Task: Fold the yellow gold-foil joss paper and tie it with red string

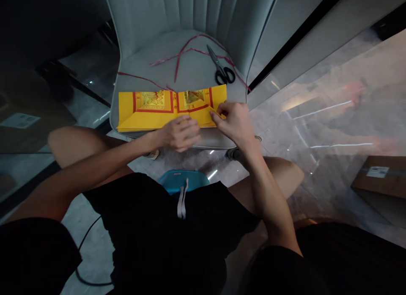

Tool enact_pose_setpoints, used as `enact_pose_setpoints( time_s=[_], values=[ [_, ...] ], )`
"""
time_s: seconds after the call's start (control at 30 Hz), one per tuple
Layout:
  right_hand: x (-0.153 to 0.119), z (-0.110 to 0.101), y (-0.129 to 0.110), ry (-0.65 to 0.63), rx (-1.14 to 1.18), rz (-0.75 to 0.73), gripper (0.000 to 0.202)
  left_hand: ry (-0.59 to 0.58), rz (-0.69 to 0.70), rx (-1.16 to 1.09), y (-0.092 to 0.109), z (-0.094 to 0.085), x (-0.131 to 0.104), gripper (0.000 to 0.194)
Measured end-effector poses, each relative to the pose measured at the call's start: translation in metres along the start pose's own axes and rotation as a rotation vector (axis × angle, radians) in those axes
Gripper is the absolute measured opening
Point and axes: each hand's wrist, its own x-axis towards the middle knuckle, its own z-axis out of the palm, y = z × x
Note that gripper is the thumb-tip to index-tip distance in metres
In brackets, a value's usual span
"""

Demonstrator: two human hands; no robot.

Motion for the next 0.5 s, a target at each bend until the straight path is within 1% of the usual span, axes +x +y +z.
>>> enact_pose_setpoints(
  time_s=[0.03, 0.07, 0.1, 0.13, 0.17, 0.23, 0.3, 0.37, 0.43, 0.47, 0.5],
  values=[
    [0.0, 0.002, -0.005, 0.023, 0.033, -0.036, 0.026, 0.011, 0.103, 0.005, 0.01, -0.002, 0.004, 0.029],
    [0.001, 0.004, -0.01, 0.042, 0.065, -0.074, 0.025, -0.004, 0.173, 0.007, 0.02, -0.003, 0.008, 0.029],
    [0.002, 0.007, -0.016, 0.057, 0.094, -0.115, 0.024, -0.043, 0.205, 0.001, 0.029, -0.005, 0.011, 0.03],
    [0.004, 0.012, -0.021, 0.07, 0.118, -0.158, 0.024, -0.103, 0.2, -0.013, 0.038, -0.006, 0.015, 0.031],
    [0.006, 0.017, -0.027, 0.08, 0.139, -0.201, 0.023, -0.174, 0.168, -0.035, 0.045, -0.006, 0.018, 0.032],
    [0.009, 0.03, -0.038, 0.097, 0.169, -0.283, 0.023, -0.305, 0.037, -0.085, 0.055, -0.003, 0.022, 0.037],
    [0.013, 0.046, -0.052, 0.106, 0.181, -0.339, 0.023, -0.383, -0.137, -0.13, 0.059, 0.003, 0.024, 0.042],
    [0.015, 0.062, -0.068, 0.095, 0.159, -0.356, 0.023, -0.407, -0.329, -0.151, 0.059, 0.011, 0.025, 0.047],
    [0.016, 0.076, -0.087, 0.036, 0.103, -0.35, 0.024, -0.412, -0.502, -0.152, 0.058, 0.017, 0.025, 0.051],
    [0.017, 0.083, -0.097, -0.009, 0.067, -0.347, 0.025, -0.415, -0.555, -0.148, 0.057, 0.018, 0.025, 0.053],
    [0.017, 0.088, -0.106, -0.058, 0.032, -0.348, 0.026, -0.423, -0.578, -0.138, 0.056, 0.019, 0.025, 0.054]
  ],
)
